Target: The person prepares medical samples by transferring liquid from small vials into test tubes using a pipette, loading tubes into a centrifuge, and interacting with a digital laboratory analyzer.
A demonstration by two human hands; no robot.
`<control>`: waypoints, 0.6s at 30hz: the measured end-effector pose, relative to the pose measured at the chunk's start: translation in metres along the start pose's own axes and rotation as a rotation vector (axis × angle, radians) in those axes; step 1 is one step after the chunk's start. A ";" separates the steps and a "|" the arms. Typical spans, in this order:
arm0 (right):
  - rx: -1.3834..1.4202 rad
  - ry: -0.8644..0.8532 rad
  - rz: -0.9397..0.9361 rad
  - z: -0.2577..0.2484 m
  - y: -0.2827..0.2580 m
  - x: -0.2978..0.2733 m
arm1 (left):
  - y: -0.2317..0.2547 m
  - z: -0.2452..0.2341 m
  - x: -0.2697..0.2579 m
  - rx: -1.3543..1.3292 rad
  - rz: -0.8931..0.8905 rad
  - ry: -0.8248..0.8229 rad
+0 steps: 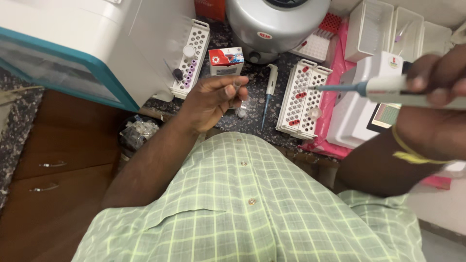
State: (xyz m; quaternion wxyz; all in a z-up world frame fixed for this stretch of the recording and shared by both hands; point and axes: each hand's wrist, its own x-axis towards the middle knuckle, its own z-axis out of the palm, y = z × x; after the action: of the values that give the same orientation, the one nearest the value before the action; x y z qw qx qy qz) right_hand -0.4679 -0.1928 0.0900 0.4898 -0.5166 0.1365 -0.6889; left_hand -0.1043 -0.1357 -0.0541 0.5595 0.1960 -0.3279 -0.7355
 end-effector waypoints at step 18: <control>0.279 -0.362 0.264 0.049 0.058 0.105 | -0.001 0.022 0.027 0.088 0.116 0.018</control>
State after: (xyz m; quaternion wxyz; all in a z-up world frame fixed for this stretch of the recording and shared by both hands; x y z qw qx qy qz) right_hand -0.3937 -0.2908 0.1310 0.6584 -0.5365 0.0163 -0.5277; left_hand -0.1277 -0.1556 -0.0372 0.5949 0.2077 -0.3657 -0.6850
